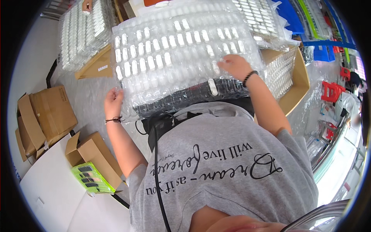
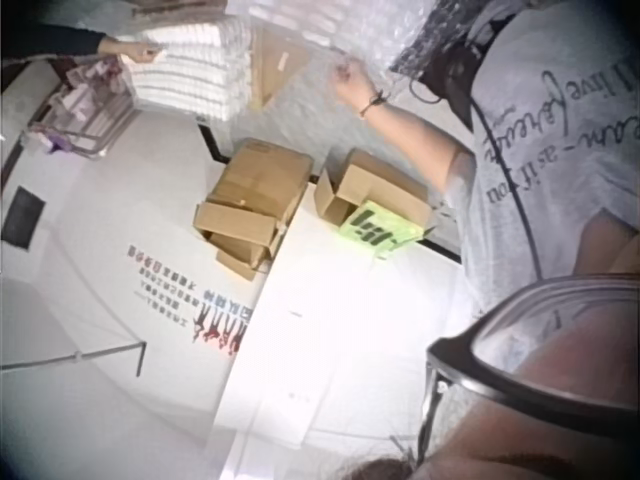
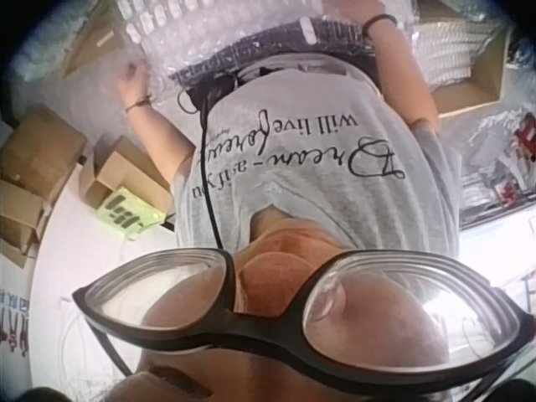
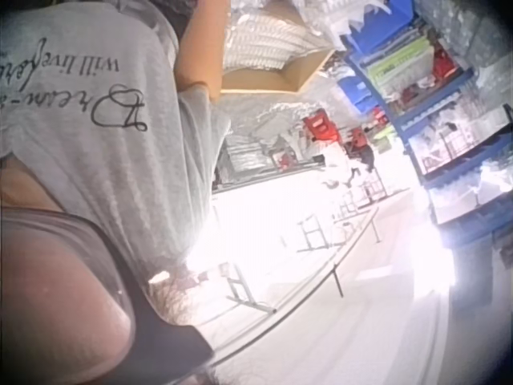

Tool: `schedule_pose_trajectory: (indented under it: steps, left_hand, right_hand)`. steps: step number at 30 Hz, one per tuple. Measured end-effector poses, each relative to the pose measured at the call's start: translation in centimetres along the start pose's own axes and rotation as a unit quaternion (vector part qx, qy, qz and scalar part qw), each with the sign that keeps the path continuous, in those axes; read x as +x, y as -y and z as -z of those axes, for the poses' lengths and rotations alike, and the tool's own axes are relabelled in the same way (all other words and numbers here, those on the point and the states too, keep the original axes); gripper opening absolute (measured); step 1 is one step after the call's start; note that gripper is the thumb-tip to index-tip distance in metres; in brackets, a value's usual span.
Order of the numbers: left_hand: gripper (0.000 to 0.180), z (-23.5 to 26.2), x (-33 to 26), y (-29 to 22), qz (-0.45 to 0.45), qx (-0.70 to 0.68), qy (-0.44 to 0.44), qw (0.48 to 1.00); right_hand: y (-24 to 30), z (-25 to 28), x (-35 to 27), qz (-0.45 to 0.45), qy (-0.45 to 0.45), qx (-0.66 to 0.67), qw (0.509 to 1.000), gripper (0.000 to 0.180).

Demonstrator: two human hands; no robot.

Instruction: The person places small white plastic components into a blister packaging tray by hand.

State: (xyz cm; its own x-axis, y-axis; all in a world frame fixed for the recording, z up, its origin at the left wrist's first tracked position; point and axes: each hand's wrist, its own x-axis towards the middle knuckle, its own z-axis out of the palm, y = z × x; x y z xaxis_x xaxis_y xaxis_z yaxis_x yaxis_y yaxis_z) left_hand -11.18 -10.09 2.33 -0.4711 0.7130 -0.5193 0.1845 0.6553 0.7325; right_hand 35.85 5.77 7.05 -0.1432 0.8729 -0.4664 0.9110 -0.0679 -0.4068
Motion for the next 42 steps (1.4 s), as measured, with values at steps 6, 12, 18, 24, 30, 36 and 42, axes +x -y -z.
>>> schedule_pose_trajectory:
  steps: [6, 12, 18, 24, 30, 36, 42]
  left_hand:
    - [0.049, -0.4, -1.1, -3.3, -0.097, 0.126, -0.066, 0.985]
    - [0.054, -0.9, -1.4, -5.4, -0.093, 0.155, -0.073, 0.981]
    - [0.046, -1.4, -2.7, -8.9, -0.006, -0.03, -0.02, 0.999]
    - [0.033, -2.4, -5.7, -13.9, -0.049, -0.169, 0.011, 0.984]
    - [0.031, -3.2, -5.5, -16.7, -0.143, 0.19, -0.036, 0.971]
    - [0.033, -7.4, -9.7, -20.9, -0.237, 0.384, -0.088, 0.888]
    - [0.032, -9.9, -11.2, -20.3, -0.26, 0.428, -0.033, 0.865]
  right_hand:
    - [-13.8, 3.5, 3.7, -0.097, -0.378, -0.218, 0.895, 0.049]
    - [-16.1, 4.7, 4.3, -0.106, -0.06, 0.181, 0.976, 0.039]
    - [-17.1, 5.0, 5.5, -0.033, -0.069, 0.198, 0.977, 0.018]
    - [-11.0, 9.9, 4.3, 0.144, -0.011, 0.369, 0.918, 0.021]
    - [-2.1, 11.9, 2.2, 0.289, -0.109, 0.28, 0.909, 0.026]
    - [1.6, 11.3, 0.4, 0.268, -0.043, 0.231, 0.934, 0.029]
    - [4.3, 9.2, -2.4, 0.306, -0.068, 0.202, 0.928, 0.026]
